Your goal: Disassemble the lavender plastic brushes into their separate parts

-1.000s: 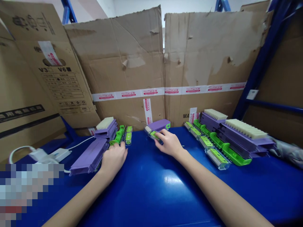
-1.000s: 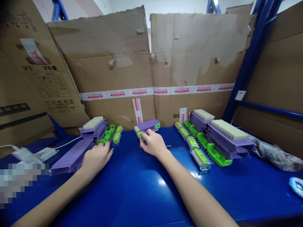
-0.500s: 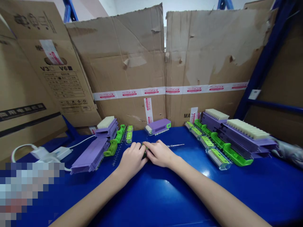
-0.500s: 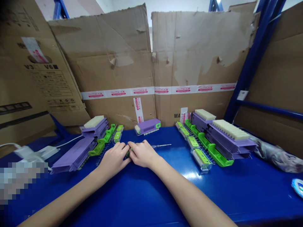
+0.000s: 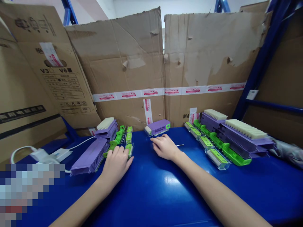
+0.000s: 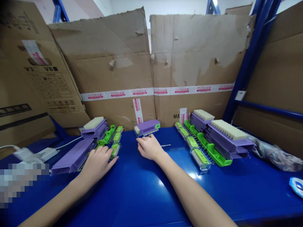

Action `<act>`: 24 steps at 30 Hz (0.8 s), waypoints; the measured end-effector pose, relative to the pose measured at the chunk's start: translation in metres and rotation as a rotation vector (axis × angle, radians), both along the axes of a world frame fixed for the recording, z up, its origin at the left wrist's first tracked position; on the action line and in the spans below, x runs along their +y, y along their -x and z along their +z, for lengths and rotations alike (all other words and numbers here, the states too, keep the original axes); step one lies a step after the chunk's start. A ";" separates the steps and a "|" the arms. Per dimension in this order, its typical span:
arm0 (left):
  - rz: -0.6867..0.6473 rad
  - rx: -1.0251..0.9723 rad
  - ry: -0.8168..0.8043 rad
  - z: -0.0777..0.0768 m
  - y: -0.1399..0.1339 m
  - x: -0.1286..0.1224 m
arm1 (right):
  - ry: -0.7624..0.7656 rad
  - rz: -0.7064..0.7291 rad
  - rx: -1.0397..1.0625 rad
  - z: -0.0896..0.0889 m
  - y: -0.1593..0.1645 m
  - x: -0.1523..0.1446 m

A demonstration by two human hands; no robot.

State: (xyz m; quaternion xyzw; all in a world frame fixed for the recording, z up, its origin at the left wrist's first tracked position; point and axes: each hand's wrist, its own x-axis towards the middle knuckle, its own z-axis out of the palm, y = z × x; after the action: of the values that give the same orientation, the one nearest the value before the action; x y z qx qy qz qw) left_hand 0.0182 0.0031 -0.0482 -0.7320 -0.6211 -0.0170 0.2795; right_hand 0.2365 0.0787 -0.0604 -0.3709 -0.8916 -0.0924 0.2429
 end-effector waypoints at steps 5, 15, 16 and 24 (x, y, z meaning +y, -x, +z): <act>0.006 0.034 -0.039 -0.004 0.010 0.007 | -0.034 -0.048 0.015 -0.001 -0.008 0.008; 0.024 0.030 -0.055 -0.003 0.012 0.012 | 0.004 -0.130 0.017 -0.002 -0.016 0.014; 0.030 0.027 -0.053 -0.003 0.012 0.011 | 0.011 -0.136 0.016 -0.002 -0.017 0.015; 0.002 0.002 -0.098 0.008 -0.015 0.009 | 0.076 -0.240 0.010 0.002 -0.026 0.018</act>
State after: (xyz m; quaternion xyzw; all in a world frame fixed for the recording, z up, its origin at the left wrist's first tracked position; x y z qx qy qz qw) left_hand 0.0329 0.0122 -0.0404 -0.7167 -0.6201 -0.0466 0.3158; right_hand 0.2621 0.0965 -0.0588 -0.4844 -0.8424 -0.0854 0.2202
